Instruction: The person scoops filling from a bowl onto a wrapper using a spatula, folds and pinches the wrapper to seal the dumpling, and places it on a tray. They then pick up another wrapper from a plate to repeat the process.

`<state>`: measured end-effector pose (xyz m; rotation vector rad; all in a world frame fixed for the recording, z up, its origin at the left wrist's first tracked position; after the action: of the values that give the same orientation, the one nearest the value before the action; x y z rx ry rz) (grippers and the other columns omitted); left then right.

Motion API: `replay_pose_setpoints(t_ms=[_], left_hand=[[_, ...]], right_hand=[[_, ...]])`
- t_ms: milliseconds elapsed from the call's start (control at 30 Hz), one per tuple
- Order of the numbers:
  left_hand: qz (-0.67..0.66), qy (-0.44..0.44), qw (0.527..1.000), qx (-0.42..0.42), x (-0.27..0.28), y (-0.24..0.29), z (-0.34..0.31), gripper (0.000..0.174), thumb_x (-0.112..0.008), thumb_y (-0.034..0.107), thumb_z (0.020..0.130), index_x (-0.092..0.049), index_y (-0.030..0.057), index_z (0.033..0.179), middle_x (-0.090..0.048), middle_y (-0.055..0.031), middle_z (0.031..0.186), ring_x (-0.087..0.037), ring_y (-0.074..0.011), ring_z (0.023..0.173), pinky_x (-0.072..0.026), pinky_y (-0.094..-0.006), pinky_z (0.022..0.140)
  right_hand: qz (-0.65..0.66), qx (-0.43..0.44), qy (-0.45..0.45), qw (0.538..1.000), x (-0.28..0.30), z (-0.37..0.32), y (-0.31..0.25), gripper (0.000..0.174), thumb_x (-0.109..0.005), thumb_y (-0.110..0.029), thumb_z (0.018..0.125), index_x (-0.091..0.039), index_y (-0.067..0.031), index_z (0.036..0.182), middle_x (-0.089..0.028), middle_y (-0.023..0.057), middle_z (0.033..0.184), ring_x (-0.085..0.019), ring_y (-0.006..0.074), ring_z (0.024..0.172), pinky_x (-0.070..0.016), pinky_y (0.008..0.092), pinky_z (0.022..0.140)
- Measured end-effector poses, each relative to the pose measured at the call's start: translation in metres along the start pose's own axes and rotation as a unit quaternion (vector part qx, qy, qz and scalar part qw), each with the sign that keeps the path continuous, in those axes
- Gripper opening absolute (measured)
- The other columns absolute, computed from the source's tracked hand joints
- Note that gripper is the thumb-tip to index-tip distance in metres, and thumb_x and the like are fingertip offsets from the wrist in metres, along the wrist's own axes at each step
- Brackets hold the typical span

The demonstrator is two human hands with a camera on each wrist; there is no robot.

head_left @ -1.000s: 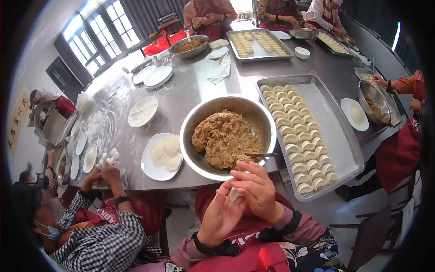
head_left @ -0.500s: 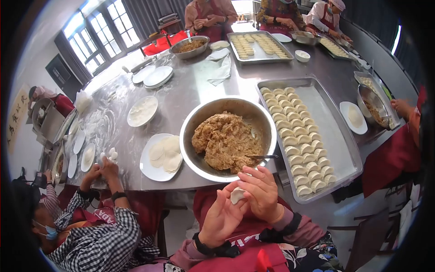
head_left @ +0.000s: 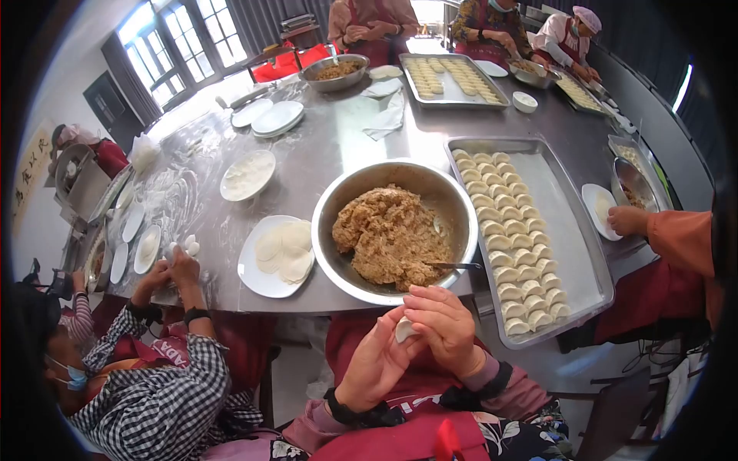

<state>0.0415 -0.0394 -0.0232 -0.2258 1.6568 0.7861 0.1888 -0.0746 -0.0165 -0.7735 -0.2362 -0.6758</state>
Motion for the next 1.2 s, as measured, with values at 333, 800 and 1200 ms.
replay_pose_setpoints(t_ms=[333, 800, 1200], left_hand=[[0.089, 0.036, 0.995, -0.029, -0.013, 0.003, -0.003, 0.052, -0.041, 0.038, 0.097, -0.037, -0.0002, 0.131, -0.046, -0.0125, 0.13, -0.045, -0.021, 0.122, -0.0345, -0.0387, 0.105], [0.079, 0.03, 0.996, 0.006, -0.01, 0.0, -0.002, 0.051, -0.041, 0.038, 0.098, -0.037, -0.0007, 0.131, -0.047, -0.0095, 0.127, -0.047, -0.0179, 0.119, -0.0377, -0.0368, 0.102], [0.114, 0.009, 0.993, 0.034, -0.006, 0.006, -0.006, 0.06, -0.038, 0.043, 0.098, -0.032, -0.0038, 0.135, -0.044, -0.0124, 0.131, -0.046, -0.0179, 0.118, -0.0387, -0.0352, 0.1]], right_hand=[[0.116, -0.113, 0.015, 0.987, 0.003, 0.002, -0.01, 0.02, -0.068, 0.002, 0.073, -0.07, -0.0033, 0.092, -0.063, 0.0129, 0.114, -0.053, 0.0299, 0.115, -0.0465, 0.035, 0.091], [0.161, -0.136, -0.014, 0.977, 0.003, 0.001, -0.007, 0.015, -0.068, -0.002, 0.074, -0.072, -0.0067, 0.088, -0.062, 0.0097, 0.117, -0.047, 0.0293, 0.122, -0.0386, 0.0367, 0.1], [0.151, -0.068, -0.116, 0.979, 0.005, 0.009, 0.001, 0.023, -0.068, -0.001, 0.07, -0.071, -0.0095, 0.091, -0.056, 0.0105, 0.127, -0.038, 0.0321, 0.129, -0.0333, 0.0406, 0.104]])
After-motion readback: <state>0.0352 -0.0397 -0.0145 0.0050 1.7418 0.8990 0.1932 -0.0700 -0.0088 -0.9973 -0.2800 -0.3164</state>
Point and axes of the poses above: each hand's wrist, its own z-axis towards the middle knuckle, its own x-axis out of the back of the hand, y = z × x, the point moved 1 cm from there along z, towards the middle knuckle
